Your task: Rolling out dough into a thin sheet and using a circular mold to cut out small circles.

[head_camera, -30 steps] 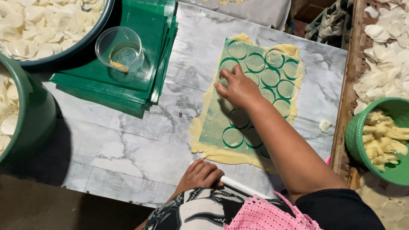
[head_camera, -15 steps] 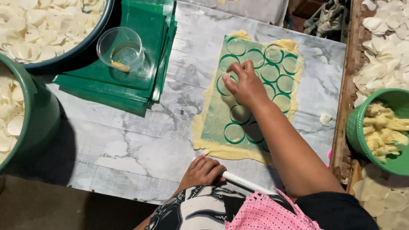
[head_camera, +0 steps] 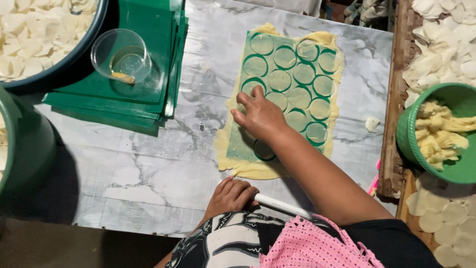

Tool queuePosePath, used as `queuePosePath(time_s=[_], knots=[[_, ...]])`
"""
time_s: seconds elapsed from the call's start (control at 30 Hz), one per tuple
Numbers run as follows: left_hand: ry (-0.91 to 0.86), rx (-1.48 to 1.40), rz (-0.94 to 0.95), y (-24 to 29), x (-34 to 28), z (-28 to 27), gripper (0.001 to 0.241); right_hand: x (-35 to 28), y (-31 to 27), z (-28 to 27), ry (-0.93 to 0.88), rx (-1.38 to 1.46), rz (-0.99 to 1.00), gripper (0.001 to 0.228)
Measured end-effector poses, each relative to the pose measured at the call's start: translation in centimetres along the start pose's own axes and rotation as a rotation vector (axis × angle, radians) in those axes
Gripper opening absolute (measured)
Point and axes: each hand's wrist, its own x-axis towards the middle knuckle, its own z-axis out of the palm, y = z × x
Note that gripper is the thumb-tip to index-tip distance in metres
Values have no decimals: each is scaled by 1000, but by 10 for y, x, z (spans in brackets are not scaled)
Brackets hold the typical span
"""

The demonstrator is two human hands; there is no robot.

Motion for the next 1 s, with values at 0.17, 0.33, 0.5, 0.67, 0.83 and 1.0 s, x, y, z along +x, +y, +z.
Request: queuePosePath(time_s=[0.17, 0.33, 0.5, 0.67, 0.83, 1.0], knots=[[4, 0, -2, 1, 2, -4, 28, 5, 1, -1, -31, -19, -23, 41], [9, 29, 7, 1, 0, 0, 26, 4, 0, -7, -144, -50, -26, 42], [-8, 13, -12, 5, 1, -2, 25, 4, 0, -6, -94, -7, -2, 41], [-7, -2, -9, 3, 6, -6, 26, 1, 20, -9, -41, 99, -42, 40], [-24, 27, -18, 6, 2, -6, 26, -43, -4, -15, -10, 125, -124, 38], [-23, 42, 3, 0, -4, 2, 33, -59, -22, 8, -84, -16, -169, 39]])
